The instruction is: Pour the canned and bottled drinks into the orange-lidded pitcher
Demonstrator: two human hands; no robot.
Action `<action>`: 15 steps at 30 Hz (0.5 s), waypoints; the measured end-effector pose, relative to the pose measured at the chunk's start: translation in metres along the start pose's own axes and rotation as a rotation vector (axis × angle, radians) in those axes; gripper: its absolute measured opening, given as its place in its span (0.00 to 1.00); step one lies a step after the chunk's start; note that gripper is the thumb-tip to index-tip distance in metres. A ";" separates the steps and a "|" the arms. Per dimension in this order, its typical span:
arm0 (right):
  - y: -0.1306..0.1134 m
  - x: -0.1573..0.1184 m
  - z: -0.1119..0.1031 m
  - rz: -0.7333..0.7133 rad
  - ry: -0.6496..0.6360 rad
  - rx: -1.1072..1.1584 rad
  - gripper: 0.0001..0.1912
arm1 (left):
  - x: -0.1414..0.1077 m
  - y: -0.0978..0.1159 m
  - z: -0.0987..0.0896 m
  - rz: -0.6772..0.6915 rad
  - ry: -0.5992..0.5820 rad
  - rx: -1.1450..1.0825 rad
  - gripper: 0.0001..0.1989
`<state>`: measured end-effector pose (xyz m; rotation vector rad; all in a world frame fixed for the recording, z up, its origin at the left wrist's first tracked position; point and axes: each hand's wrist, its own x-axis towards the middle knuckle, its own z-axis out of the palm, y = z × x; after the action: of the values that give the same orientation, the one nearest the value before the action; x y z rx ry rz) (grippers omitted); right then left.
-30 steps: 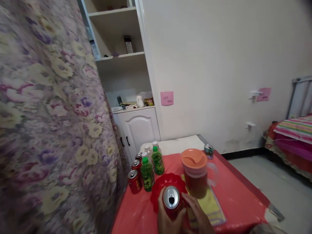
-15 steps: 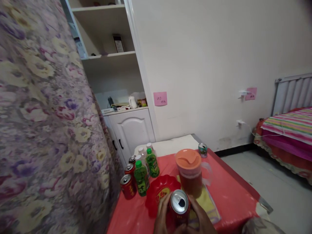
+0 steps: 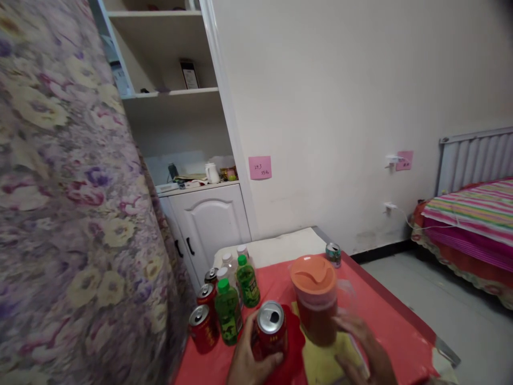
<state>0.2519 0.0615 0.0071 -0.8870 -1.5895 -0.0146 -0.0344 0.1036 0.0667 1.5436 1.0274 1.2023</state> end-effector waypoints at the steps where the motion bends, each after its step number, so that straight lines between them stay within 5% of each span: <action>1: 0.002 0.007 -0.010 0.055 0.081 -0.031 0.21 | 0.005 -0.001 -0.003 -0.007 0.004 -0.011 0.43; 4: 0.014 0.027 -0.028 0.324 0.231 -0.105 0.17 | 0.017 -0.007 -0.008 -0.031 -0.028 -0.036 0.43; 8: 0.034 0.044 -0.028 0.660 0.109 0.040 0.23 | 0.020 -0.018 -0.007 -0.070 -0.034 -0.100 0.41; 15: 0.037 0.059 -0.010 0.742 0.020 0.242 0.24 | 0.015 -0.031 0.004 -0.089 -0.030 -0.220 0.39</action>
<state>0.2833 0.1136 0.0427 -1.2243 -1.1329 0.6744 -0.0308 0.1251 0.0394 1.3278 0.9027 1.1849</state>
